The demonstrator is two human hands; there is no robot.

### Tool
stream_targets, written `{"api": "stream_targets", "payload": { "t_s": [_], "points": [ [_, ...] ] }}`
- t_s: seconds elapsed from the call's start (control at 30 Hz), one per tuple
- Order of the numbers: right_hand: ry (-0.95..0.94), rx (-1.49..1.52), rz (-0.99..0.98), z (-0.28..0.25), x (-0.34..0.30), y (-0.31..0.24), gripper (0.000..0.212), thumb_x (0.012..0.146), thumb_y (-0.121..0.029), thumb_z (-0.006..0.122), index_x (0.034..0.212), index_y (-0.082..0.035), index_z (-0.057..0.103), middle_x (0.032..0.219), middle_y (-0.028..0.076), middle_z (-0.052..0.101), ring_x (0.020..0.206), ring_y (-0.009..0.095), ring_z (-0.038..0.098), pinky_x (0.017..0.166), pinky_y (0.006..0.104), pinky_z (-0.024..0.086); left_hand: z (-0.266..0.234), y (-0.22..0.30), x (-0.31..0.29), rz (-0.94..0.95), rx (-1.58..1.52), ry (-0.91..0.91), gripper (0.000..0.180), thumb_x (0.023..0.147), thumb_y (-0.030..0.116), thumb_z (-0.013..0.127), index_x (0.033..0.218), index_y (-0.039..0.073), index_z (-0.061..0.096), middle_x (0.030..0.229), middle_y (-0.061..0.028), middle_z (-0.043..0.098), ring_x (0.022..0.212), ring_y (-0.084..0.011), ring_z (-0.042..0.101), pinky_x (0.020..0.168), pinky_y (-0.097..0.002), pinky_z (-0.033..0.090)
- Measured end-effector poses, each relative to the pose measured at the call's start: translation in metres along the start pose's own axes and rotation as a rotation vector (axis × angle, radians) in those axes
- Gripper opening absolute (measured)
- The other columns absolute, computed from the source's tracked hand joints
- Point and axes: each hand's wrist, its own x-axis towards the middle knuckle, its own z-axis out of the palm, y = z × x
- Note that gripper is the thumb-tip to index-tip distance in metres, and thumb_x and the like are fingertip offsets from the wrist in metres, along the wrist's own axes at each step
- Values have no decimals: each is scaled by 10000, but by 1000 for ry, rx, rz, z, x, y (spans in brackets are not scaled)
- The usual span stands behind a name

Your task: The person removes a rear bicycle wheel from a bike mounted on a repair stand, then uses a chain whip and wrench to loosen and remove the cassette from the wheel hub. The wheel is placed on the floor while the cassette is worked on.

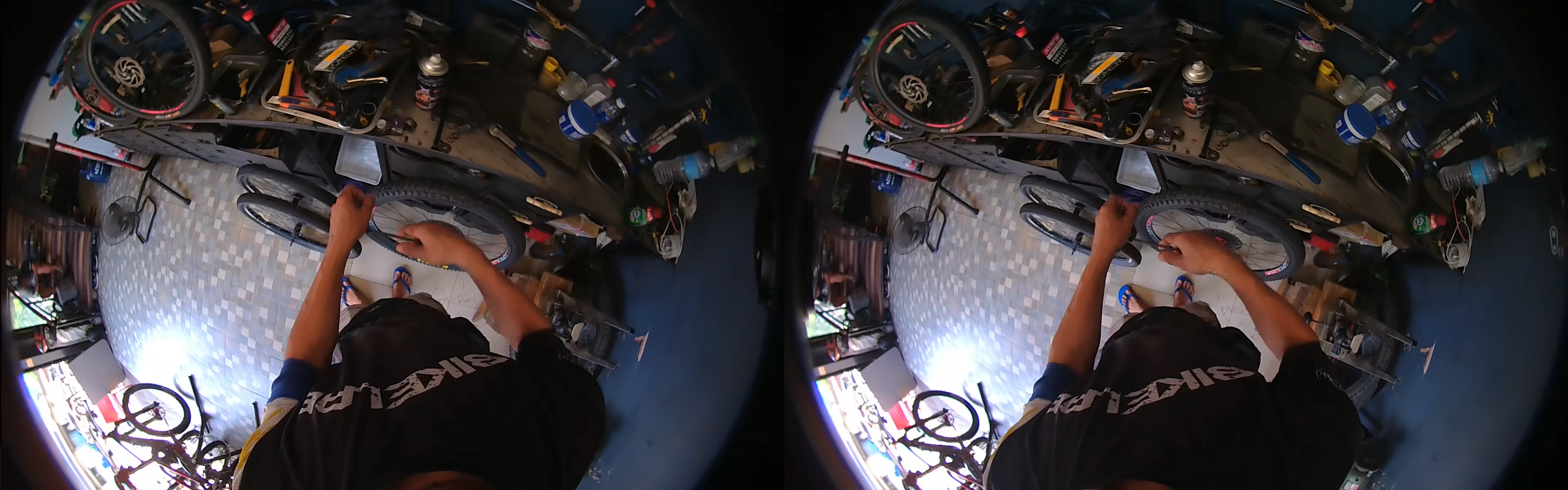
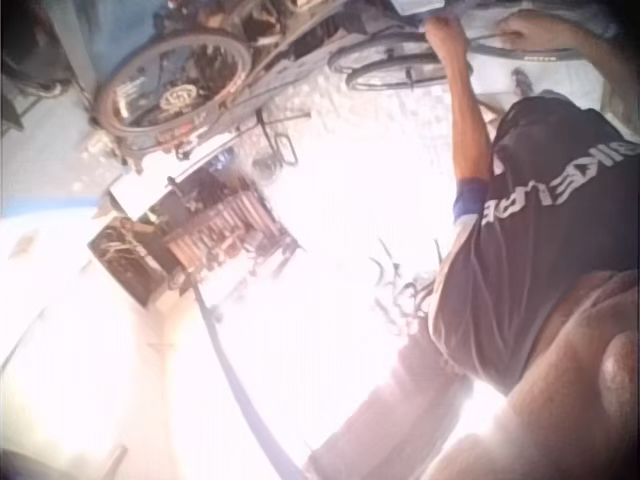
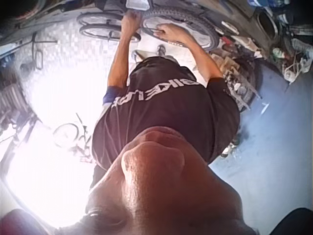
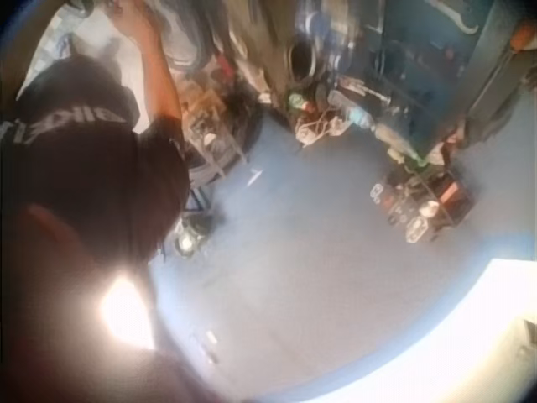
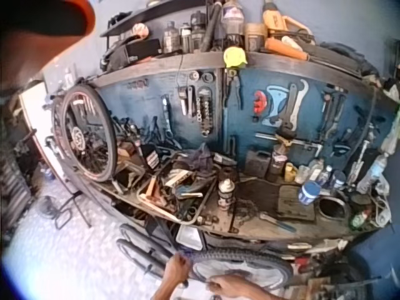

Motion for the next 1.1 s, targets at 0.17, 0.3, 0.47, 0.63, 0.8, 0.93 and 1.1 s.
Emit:
{"api": "stream_targets", "payload": {
  "t_s": [0.17, 0.3, 0.47, 0.63, 0.8, 0.93, 1.1],
  "points": [
    [378, -150, -41, 18, -6, -14, 247, 987, -269, 654, 1151, -85, 669, 1039, 162, 745, 959, 394, 709, 823, 487, 553, -9, 20, -1, 48, -155, 121, 369, 918, 350, 766, 996, 5, 658, 831, -159, 708, 777, -282, 702, 720, -406, 529],
    [366, -130, -140, 18, 15, -47, 262, 947, -221, 704, 1172, -94, 661, 1006, 149, 742, 897, 348, 735, 771, 449, 570, -45, 28, -26, -248, -423, -18, 356, 954, 343, 752, 1039, 11, 653, 884, -101, 702, 726, -169, 658, 635, -349, 536],
    [239, 1, -326, 47, 56, -80, 207, 938, -197, 704, 1072, -41, 681, 969, 171, 731, 821, 358, 719, 726, 446, 551, -77, -24, -67, -274, -627, 65, 415, 970, 393, 731, 1169, 32, 677, 905, -75, 692, 747, -140, 658, 633, -321, 575],
    [29, 67, -277, 109, 88, -111, 210, 959, -215, 708, 1048, -28, 677, 841, 146, 727, 782, 282, 723, 703, 397, 536, -137, -108, -135, -444, -737, 160, 515, 985, 457, 694, 1252, 18, 671, 993, -83, 714, 824, -160, 702, 668, -313, 592],
    [-168, 63, -361, 166, 125, -180, 240, 943, -234, 733, 1011, -15, 659, 787, 107, 699, 710, 211, 665, 674, 354, 512, -198, -177, -222, -572, -857, 402, 535, 1006, 446, 673, 1306, 4, 641, 1122, -104, 707, 874, -170, 714, 703, -309, 599],
    [-307, 68, -480, 221, 169, -256, 275, 907, -230, 787, 945, -20, 613, 741, 39, 619, 685, 114, 550, 636, 312, 464, -228, -236, -286, -646, -915, 614, 520, 1012, 423, 671, 1315, 2, 645, 1136, -104, 706, 893, -169, 715, 706, -306, 597],
    [-444, 91, -632, 323, 223, -380, 278, 903, -240, 799, 934, -40, 608, 712, -19, 515, 668, 88, 462, 607, 285, 421, -292, -320, -358, -775, -912, 801, 432, 1007, 374, 686, 1253, 19, 680, 1093, -108, 722, 861, -172, 733, 659, -310, 581]
  ]
}}
